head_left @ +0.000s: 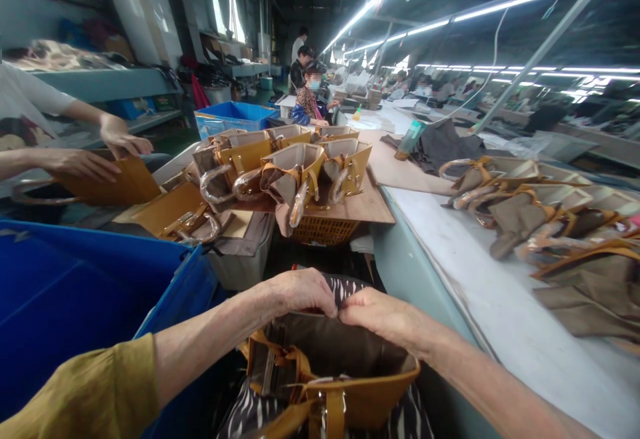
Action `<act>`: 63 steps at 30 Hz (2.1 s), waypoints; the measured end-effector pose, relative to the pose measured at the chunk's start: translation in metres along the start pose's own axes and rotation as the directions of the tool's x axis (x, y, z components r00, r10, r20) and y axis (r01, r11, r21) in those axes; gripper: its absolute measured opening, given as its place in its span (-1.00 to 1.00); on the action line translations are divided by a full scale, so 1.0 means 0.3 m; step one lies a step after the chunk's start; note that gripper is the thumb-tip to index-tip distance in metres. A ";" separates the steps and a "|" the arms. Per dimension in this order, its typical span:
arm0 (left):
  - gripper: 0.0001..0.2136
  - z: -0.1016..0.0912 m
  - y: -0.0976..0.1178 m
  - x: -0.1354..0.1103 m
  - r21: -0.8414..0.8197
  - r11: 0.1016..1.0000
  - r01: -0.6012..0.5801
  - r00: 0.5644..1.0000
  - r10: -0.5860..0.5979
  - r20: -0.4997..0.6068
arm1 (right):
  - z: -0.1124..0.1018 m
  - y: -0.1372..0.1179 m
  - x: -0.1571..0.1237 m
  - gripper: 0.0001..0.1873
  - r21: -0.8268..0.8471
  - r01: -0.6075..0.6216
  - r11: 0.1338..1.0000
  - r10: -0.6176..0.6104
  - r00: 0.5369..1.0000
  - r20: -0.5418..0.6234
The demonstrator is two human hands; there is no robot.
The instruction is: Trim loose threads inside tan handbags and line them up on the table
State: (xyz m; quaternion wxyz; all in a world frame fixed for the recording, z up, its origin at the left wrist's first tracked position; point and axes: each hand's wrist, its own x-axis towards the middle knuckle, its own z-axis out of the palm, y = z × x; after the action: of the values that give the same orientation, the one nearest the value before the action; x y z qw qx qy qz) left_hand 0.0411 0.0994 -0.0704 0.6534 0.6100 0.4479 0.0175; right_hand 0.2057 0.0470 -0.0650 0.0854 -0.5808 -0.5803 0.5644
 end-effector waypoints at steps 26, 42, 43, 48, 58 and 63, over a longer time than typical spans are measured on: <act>-0.82 -0.016 -0.021 0.007 0.023 0.997 -0.074 0.995 0.072 0.072 | 0.080 -0.077 -0.092 -0.80 -0.604 0.155 0.782 -0.389 0.878 -0.278; -0.77 -0.025 -0.024 -0.039 0.293 0.915 -0.277 0.948 0.310 -0.074 | 0.083 -0.078 -0.074 -0.86 -0.390 0.130 0.911 -0.273 0.901 -0.337; -0.74 -0.034 -0.023 -0.048 0.299 0.910 -0.288 0.944 0.323 -0.071 | 0.078 -0.077 -0.068 -0.86 -0.383 0.104 0.918 -0.245 0.908 -0.341; -0.73 -0.075 -0.037 -0.108 0.364 0.890 -0.276 0.938 0.332 -0.100 | 0.061 -0.077 -0.052 -0.83 -0.383 0.028 0.923 -0.185 0.907 -0.379; -0.80 -0.076 -0.069 -0.108 0.238 0.941 -0.242 0.962 0.264 -0.068 | 0.069 -0.072 -0.027 -0.85 -0.436 -0.027 0.900 -0.184 0.881 -0.435; -0.81 -0.078 -0.065 -0.094 0.232 0.953 -0.195 0.972 0.219 -0.081 | 0.069 -0.066 -0.023 -0.84 -0.457 0.000 0.890 -0.217 0.880 -0.422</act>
State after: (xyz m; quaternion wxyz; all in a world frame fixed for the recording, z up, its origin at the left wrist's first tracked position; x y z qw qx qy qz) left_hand -0.0001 0.0966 -0.0669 0.5508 0.7213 0.4144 0.0680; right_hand 0.1808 0.0365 -0.0535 0.1186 -0.6678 -0.6886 0.2568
